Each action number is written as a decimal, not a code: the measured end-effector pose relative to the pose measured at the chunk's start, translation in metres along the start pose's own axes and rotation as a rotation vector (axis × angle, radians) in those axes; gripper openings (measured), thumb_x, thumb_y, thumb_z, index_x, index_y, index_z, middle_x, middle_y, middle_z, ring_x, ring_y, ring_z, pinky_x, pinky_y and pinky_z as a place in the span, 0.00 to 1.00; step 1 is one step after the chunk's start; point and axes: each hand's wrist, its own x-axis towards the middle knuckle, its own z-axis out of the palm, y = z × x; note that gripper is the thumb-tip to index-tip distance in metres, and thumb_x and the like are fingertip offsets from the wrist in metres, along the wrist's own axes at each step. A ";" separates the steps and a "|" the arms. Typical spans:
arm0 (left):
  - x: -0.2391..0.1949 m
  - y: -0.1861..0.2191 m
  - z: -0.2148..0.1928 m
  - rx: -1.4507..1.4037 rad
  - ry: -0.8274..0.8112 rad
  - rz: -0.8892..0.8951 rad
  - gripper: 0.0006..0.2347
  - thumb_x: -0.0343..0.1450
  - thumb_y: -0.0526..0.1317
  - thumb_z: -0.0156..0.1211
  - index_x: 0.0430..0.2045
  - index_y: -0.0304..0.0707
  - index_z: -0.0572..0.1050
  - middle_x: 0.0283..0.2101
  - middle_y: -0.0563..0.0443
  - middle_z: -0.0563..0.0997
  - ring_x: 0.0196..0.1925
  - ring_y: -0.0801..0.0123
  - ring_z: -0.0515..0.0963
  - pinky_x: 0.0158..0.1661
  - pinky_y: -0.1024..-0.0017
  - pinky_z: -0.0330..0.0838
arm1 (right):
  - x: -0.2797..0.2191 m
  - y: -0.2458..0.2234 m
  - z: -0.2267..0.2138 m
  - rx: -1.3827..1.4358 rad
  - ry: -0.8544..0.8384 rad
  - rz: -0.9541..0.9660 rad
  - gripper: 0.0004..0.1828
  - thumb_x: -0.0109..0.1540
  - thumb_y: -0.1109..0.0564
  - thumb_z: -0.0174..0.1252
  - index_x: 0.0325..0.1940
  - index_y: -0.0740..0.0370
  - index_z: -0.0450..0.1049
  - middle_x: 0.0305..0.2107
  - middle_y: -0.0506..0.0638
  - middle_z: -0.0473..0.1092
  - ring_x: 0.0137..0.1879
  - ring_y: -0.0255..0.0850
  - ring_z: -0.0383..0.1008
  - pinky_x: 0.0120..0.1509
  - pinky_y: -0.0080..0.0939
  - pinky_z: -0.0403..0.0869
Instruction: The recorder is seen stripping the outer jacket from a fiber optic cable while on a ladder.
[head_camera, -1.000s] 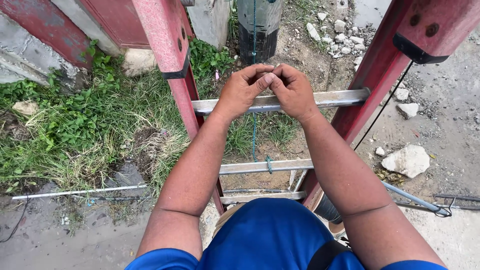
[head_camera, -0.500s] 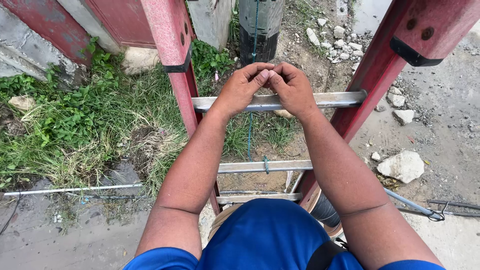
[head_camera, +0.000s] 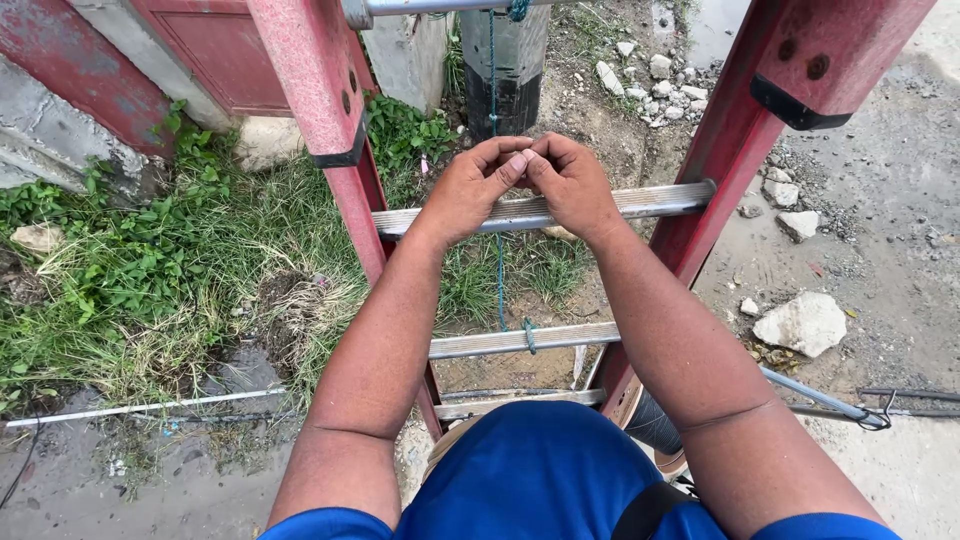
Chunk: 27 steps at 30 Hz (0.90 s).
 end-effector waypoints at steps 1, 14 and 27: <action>0.000 0.000 0.000 -0.003 -0.002 0.007 0.18 0.77 0.47 0.58 0.57 0.36 0.75 0.48 0.51 0.85 0.50 0.74 0.82 0.52 0.73 0.76 | 0.000 -0.001 0.001 0.039 -0.009 0.001 0.09 0.72 0.56 0.55 0.42 0.65 0.71 0.34 0.44 0.72 0.43 0.28 0.74 0.49 0.32 0.79; -0.001 0.005 -0.001 -0.069 -0.036 -0.020 0.17 0.77 0.45 0.57 0.57 0.37 0.75 0.44 0.52 0.85 0.48 0.76 0.82 0.51 0.74 0.76 | 0.001 -0.001 0.000 0.032 -0.012 0.011 0.08 0.73 0.56 0.54 0.42 0.63 0.71 0.33 0.43 0.72 0.40 0.27 0.73 0.45 0.30 0.76; 0.001 -0.002 -0.005 -0.097 -0.059 0.004 0.16 0.78 0.44 0.57 0.57 0.35 0.74 0.45 0.51 0.84 0.49 0.75 0.82 0.52 0.74 0.76 | 0.002 0.004 -0.001 -0.014 -0.014 -0.012 0.10 0.73 0.56 0.54 0.40 0.64 0.71 0.29 0.43 0.70 0.36 0.27 0.69 0.41 0.29 0.71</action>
